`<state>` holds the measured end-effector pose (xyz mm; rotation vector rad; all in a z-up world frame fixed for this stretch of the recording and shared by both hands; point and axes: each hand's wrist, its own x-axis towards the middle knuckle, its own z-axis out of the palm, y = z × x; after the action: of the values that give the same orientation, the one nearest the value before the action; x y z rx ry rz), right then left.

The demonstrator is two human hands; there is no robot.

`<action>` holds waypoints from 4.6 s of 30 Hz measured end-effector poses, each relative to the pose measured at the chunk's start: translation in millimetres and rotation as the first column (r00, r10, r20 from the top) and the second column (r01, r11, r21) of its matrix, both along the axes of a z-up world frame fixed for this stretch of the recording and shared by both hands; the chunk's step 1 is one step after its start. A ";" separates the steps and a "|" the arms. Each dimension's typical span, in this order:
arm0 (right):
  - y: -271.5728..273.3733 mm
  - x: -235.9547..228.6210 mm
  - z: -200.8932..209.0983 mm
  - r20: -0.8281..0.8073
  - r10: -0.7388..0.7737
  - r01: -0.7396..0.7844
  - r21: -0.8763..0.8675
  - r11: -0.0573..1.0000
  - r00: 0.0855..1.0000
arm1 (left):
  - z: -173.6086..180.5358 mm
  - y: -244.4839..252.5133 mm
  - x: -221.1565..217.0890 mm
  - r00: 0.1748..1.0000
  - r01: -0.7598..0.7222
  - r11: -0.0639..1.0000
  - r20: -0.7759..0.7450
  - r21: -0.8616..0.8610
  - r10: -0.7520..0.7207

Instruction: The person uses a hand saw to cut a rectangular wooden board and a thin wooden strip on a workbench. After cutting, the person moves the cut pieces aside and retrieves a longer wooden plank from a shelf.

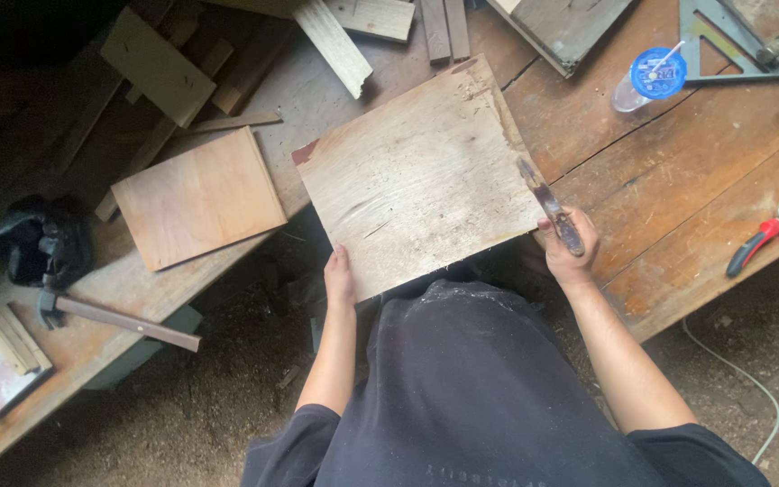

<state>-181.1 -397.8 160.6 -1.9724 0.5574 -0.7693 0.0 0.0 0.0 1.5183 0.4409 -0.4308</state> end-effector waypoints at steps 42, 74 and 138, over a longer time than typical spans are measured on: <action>291.9 242.6 78.5 0.107 0.321 -0.329 0.067 0.942 0.941 | 123.4 248.2 334.4 0.918 -0.305 0.940 0.216 -0.156 0.333; 340.8 248.4 34.9 -0.117 0.552 -0.544 0.098 0.834 0.825 | 66.9 345.9 215.4 0.986 -0.158 0.950 0.102 0.270 0.135; 98.0 -28.5 74.7 0.262 0.110 -0.226 0.470 0.853 0.959 | 126.8 -31.0 94.3 0.816 0.371 0.815 0.263 0.446 -0.515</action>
<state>-209.6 -299.8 235.3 -1.4102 0.3878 -0.6497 94.3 -31.0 126.8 2.0440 -0.1681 -0.4246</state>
